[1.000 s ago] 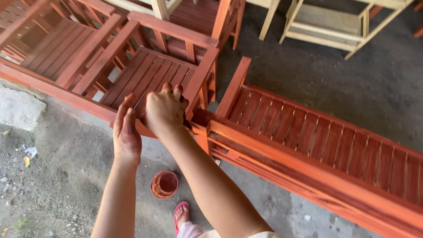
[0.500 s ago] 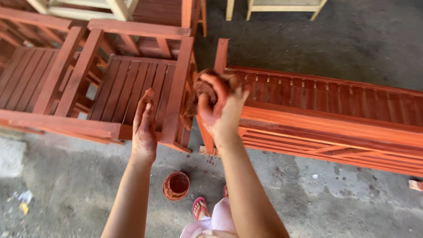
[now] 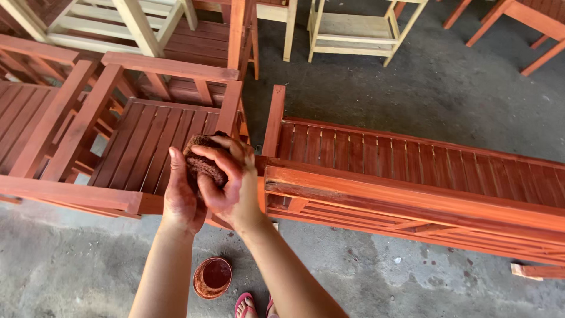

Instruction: The person applies a reddish-brown stain to wooden chair and bench frames, rubbing the liquid into the wood with a cloth by hand. They periodically dip the cloth into a bucket of stain and work over the rails, legs, and slats of several pieces of furniture.

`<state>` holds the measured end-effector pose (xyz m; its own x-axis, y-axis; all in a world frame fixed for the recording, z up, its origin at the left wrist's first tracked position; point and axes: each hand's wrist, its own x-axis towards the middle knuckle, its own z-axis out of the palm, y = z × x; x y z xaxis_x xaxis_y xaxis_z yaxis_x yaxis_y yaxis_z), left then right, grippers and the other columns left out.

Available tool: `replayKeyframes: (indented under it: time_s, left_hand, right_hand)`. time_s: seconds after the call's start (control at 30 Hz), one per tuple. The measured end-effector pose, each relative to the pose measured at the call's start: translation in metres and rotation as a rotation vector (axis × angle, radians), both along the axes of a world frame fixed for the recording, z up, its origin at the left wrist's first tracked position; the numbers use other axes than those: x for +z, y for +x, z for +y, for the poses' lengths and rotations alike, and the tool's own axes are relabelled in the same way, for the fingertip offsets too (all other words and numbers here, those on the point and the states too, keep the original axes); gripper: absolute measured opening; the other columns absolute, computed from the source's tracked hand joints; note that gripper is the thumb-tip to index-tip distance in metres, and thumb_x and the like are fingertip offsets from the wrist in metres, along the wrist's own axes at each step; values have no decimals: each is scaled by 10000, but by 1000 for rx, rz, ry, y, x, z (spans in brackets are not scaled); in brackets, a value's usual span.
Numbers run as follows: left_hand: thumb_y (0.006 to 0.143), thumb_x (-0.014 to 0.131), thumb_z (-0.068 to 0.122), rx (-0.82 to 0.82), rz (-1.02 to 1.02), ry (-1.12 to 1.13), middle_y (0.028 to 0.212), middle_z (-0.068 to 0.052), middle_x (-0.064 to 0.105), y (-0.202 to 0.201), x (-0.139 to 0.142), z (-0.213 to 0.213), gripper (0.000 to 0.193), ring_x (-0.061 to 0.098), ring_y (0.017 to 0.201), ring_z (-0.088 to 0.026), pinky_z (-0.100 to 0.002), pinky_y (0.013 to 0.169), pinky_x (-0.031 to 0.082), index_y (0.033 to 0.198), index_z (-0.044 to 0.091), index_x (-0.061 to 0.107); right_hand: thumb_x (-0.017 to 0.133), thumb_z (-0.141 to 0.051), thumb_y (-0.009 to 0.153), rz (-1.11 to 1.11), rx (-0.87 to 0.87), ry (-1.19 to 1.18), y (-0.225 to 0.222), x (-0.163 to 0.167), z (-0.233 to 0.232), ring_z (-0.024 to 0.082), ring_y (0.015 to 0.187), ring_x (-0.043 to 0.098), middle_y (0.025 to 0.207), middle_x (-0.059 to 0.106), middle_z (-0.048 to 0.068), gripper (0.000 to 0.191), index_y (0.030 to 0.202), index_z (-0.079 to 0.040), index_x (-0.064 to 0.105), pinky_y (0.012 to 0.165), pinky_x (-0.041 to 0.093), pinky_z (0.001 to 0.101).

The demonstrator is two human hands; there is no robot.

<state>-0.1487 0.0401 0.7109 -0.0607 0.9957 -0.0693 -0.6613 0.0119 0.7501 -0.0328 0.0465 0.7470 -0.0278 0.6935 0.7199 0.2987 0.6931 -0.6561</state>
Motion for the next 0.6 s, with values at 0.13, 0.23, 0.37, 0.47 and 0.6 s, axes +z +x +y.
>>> replayKeyframes:
  time_s: [0.13, 0.23, 0.37, 0.47, 0.6]
  left_hand:
    - [948, 389, 693, 41, -35, -76, 1371, -101, 595, -15, -9, -21, 800, 582, 1278, -250, -407, 1088, 475, 1440, 71, 500]
    - [866, 397, 745, 41, -159, -158, 1353, -99, 622, -29, -35, -25, 856, 609, 1258, -248, -395, 1065, 503, 1392, 83, 527]
    - [933, 629, 462, -22, -79, -131, 1280, -109, 636, -42, -82, -22, 597, 624, 1190, -239, -385, 1007, 524, 1359, 52, 553]
    - [870, 707, 184, 55, 24, -253, 1169, -112, 681, -36, -117, -18, 468, 661, 1079, -250, -385, 924, 550, 1297, 27, 600]
    - [782, 682, 70, 223, 27, -308, 1121, -98, 721, -16, -152, -4, 486, 694, 1030, -242, -367, 918, 570, 1262, 15, 630]
  right_hand:
    - [639, -110, 896, 223, 88, -154, -30, -13, -20, 301, 1235, 648, 1314, 677, 110, 342, 1236, -98, 680, 1137, 487, 411]
    - [620, -168, 925, 250, 179, -248, -45, -41, -29, 332, 1332, 608, 1388, 637, 135, 403, 1315, -70, 641, 1198, 453, 444]
    - [483, -316, 1037, 123, 355, -400, -40, -95, -28, 345, 1543, 356, 1606, 453, 167, 558, 1530, -57, 451, 1293, 244, 432]
    - [388, -380, 1079, 104, 406, -531, -27, -137, -25, 326, 1618, 176, 1709, 288, 166, 627, 1615, -60, 322, 1305, 121, 414]
    - [368, -347, 1101, 74, 364, -489, -2, -179, -31, 326, 1634, 150, 1732, 245, 169, 606, 1621, -38, 322, 1313, 110, 410]
